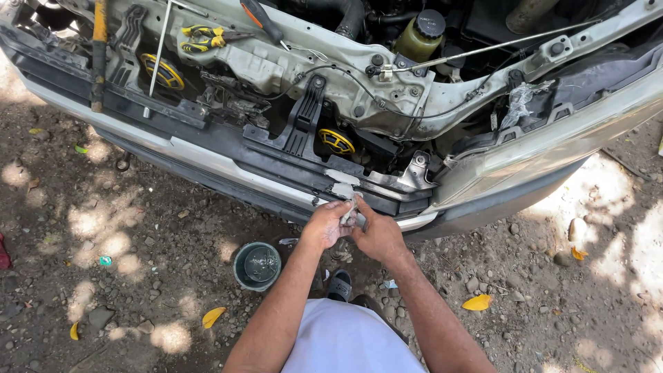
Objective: The person applies a white paste-like substance to the front bumper area of a car with the hood open. They use their hands to spread and smooth the material over the surface, repeatedly dipping their fingers into a small container to gather more paste.
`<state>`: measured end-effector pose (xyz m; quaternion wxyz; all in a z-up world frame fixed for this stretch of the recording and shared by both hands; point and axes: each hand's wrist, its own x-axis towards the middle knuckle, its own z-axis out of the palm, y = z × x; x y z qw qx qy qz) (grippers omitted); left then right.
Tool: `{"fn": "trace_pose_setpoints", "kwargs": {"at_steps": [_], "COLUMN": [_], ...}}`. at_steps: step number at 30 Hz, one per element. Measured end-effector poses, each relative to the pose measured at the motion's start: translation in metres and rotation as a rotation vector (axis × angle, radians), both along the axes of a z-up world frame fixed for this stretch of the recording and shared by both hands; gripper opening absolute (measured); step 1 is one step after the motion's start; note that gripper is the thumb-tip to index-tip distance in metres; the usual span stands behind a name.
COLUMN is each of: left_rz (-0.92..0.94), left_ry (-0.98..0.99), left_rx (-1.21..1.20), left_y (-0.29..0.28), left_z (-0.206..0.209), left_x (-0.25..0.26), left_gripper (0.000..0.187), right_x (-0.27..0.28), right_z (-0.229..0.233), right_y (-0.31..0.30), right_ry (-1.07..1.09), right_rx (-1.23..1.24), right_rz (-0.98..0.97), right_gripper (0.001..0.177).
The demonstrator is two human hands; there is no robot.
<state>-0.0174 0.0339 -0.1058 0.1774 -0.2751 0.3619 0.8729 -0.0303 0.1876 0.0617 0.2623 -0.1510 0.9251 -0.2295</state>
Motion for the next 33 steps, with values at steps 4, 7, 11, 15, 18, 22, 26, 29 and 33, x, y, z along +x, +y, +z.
{"fn": "trace_pose_setpoints", "kwargs": {"at_steps": [4,7,11,15,18,22,26,29,33], "left_rz": [-0.039,-0.04,-0.084,-0.104,-0.148,-0.172,-0.253,-0.296,-0.263], "left_ry": [-0.037,-0.018,-0.069,-0.004,0.015,0.143,0.179,0.25,0.163], "left_rx": [-0.062,-0.098,-0.174,-0.314,-0.476,-0.856,-1.041,-1.159,-0.879], "left_y": [-0.006,-0.006,0.002,0.006,0.004,-0.003,-0.004,-0.015,-0.029], "left_z": [0.005,0.014,0.038,0.006,0.013,0.038,0.056,0.062,0.081], "left_x": [-0.004,-0.007,-0.008,-0.012,-0.014,-0.019,0.001,-0.015,-0.012], "left_gripper": [0.023,0.029,0.039,0.033,0.035,0.034,0.038,0.039,0.032], "right_x": [0.007,0.006,0.005,0.008,0.013,0.007,0.023,0.013,0.019], "right_z": [-0.029,-0.034,-0.033,-0.017,-0.061,-0.065,-0.075,-0.061,-0.064], "right_y": [0.004,0.004,0.003,-0.007,-0.007,-0.02,-0.021,-0.024,-0.033], "right_ry": [0.219,0.189,0.026,-0.178,0.039,0.109,0.056,0.128,0.127], "right_rx": [-0.02,0.014,-0.126,-0.103,-0.033,-0.023,0.012,-0.019,-0.036], "right_rz": [0.037,0.039,-0.108,-0.167,-0.029,0.002,0.004,0.003,-0.024], "right_gripper": [0.084,0.095,0.095,0.101,0.115,0.112,0.11,0.107,0.105]}}
